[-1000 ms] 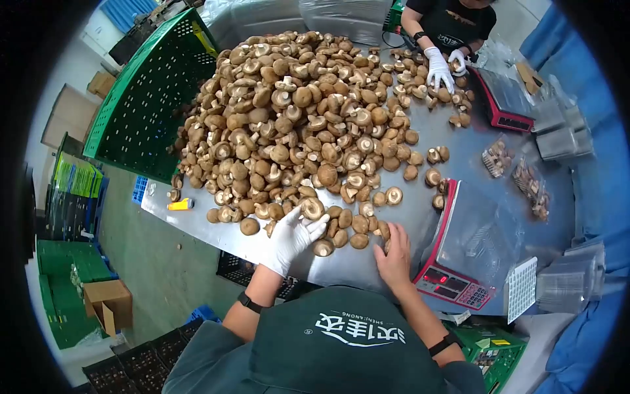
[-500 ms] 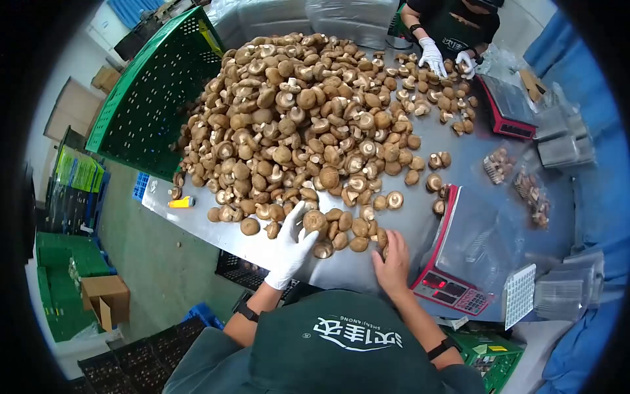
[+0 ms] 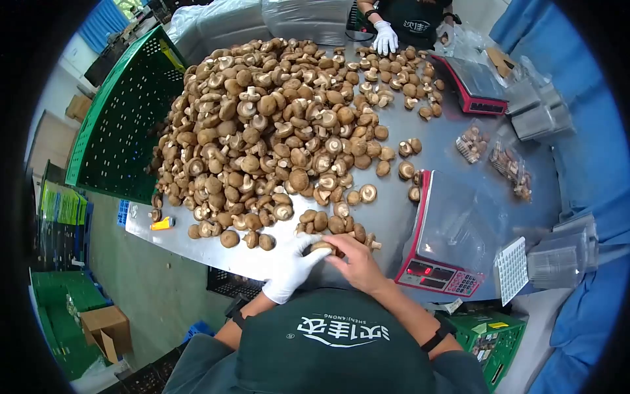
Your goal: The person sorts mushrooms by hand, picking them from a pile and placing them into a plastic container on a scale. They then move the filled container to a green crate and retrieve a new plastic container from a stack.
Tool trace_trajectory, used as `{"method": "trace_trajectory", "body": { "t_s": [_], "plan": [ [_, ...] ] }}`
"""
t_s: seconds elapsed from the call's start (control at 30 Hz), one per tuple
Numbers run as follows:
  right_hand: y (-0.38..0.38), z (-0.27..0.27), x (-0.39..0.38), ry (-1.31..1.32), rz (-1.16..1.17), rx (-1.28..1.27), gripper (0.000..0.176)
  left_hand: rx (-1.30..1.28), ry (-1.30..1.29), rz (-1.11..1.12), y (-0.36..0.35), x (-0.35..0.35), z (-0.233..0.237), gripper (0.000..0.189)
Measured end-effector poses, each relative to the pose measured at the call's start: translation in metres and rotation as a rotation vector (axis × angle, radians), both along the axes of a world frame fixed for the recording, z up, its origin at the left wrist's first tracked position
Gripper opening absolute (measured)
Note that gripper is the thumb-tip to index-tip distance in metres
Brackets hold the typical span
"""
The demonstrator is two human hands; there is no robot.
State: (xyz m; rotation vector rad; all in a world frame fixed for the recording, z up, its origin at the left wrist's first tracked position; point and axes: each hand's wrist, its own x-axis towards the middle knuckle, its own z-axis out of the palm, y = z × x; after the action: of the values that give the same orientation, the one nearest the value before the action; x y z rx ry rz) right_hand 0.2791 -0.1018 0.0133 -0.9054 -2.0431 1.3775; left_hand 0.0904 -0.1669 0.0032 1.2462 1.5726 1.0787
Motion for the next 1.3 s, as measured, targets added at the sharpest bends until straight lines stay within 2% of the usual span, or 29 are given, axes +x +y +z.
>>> {"method": "trace_trajectory", "body": {
  "t_s": [0.07, 0.13, 0.2, 0.27, 0.33, 0.37, 0.4, 0.47, 0.57, 0.6, 0.67, 0.7, 0.8, 0.87, 0.93, 1.0, 1.07, 1.1, 1.17, 1.27, 1.3],
  "plan": [
    [-0.003, -0.002, 0.002, -0.011, -0.028, -0.02, 0.044, 0.008, 0.002, -0.016, -0.006, 0.0, 0.003, 0.03],
    [-0.004, -0.007, 0.011, -0.062, 0.007, -0.345, 0.043, -0.152, -0.089, -0.06, -0.016, -0.005, 0.002, 0.029],
    [-0.009, -0.005, 0.014, -0.004, 0.011, -0.414, 0.041, -0.077, -0.019, -0.077, -0.033, -0.013, 0.002, 0.03],
    [-0.011, -0.006, 0.02, 0.054, 0.017, -0.479, 0.04, 0.043, 0.145, 0.037, -0.057, -0.033, 0.006, 0.029],
    [-0.007, -0.014, 0.032, -0.055, -0.237, -0.102, 0.037, -0.052, 0.174, 0.265, -0.083, -0.06, 0.025, 0.024],
    [-0.005, -0.015, 0.038, -0.089, -0.348, -0.047, 0.036, -0.058, 0.27, 0.344, -0.097, -0.079, 0.021, 0.021],
    [0.0, -0.017, 0.044, -0.092, -0.344, -0.055, 0.036, -0.069, 0.366, 0.422, -0.114, -0.1, 0.014, 0.019],
    [0.013, -0.02, 0.049, -0.246, -0.529, -0.003, 0.04, -0.121, 0.703, 0.526, -0.154, -0.142, -0.014, 0.02],
    [0.025, -0.034, 0.045, -0.334, -0.446, 0.133, 0.046, -0.374, 1.003, 0.533, -0.19, -0.179, -0.042, 0.031],
    [0.029, -0.039, 0.042, -0.331, -0.45, 0.133, 0.046, -0.37, 1.005, 0.532, -0.188, -0.179, -0.043, 0.031],
    [0.035, -0.048, 0.035, -0.363, -0.308, 0.27, 0.053, -0.343, 1.149, 0.545, -0.186, -0.176, -0.046, 0.035],
    [0.037, -0.049, 0.028, -0.362, -0.308, 0.27, 0.053, -0.345, 1.101, 0.559, -0.172, -0.168, -0.038, 0.037],
    [0.036, -0.051, 0.004, -0.291, -0.276, 0.222, 0.048, -0.124, 0.794, 0.5, -0.127, -0.135, -0.027, 0.031],
    [0.035, -0.053, -0.004, -0.271, -0.285, 0.045, 0.036, -0.111, 0.441, 0.39, -0.092, -0.1, -0.016, 0.037],
    [0.036, -0.067, -0.001, -0.214, -0.206, 0.127, 0.03, 0.111, 0.494, 0.17, -0.06, -0.08, -0.045, 0.057],
    [0.034, -0.069, 0.005, -0.163, -0.133, 0.211, 0.025, 0.103, 0.605, 0.05, -0.026, -0.048, -0.031, 0.082],
    [0.024, -0.064, 0.011, -0.146, -0.147, 0.343, 0.025, 0.123, 0.705, -0.06, -0.007, -0.029, -0.028, 0.093],
    [0.017, -0.064, 0.014, -0.151, -0.152, 0.34, 0.025, 0.078, 0.748, -0.118, 0.0, -0.022, -0.026, 0.097],
    [0.01, -0.064, 0.018, -0.142, -0.448, 0.179, 0.03, 0.094, 0.798, -0.142, 0.006, -0.02, -0.037, 0.097],
    [0.007, -0.05, 0.028, -0.124, -0.581, 0.159, 0.034, 0.123, 0.841, -0.163, 0.006, -0.022, -0.046, 0.097],
    [0.007, -0.053, 0.035, -0.157, -0.546, 0.189, 0.038, 0.156, 0.824, -0.16, 0.005, -0.024, -0.046, 0.096]
  ]
}}
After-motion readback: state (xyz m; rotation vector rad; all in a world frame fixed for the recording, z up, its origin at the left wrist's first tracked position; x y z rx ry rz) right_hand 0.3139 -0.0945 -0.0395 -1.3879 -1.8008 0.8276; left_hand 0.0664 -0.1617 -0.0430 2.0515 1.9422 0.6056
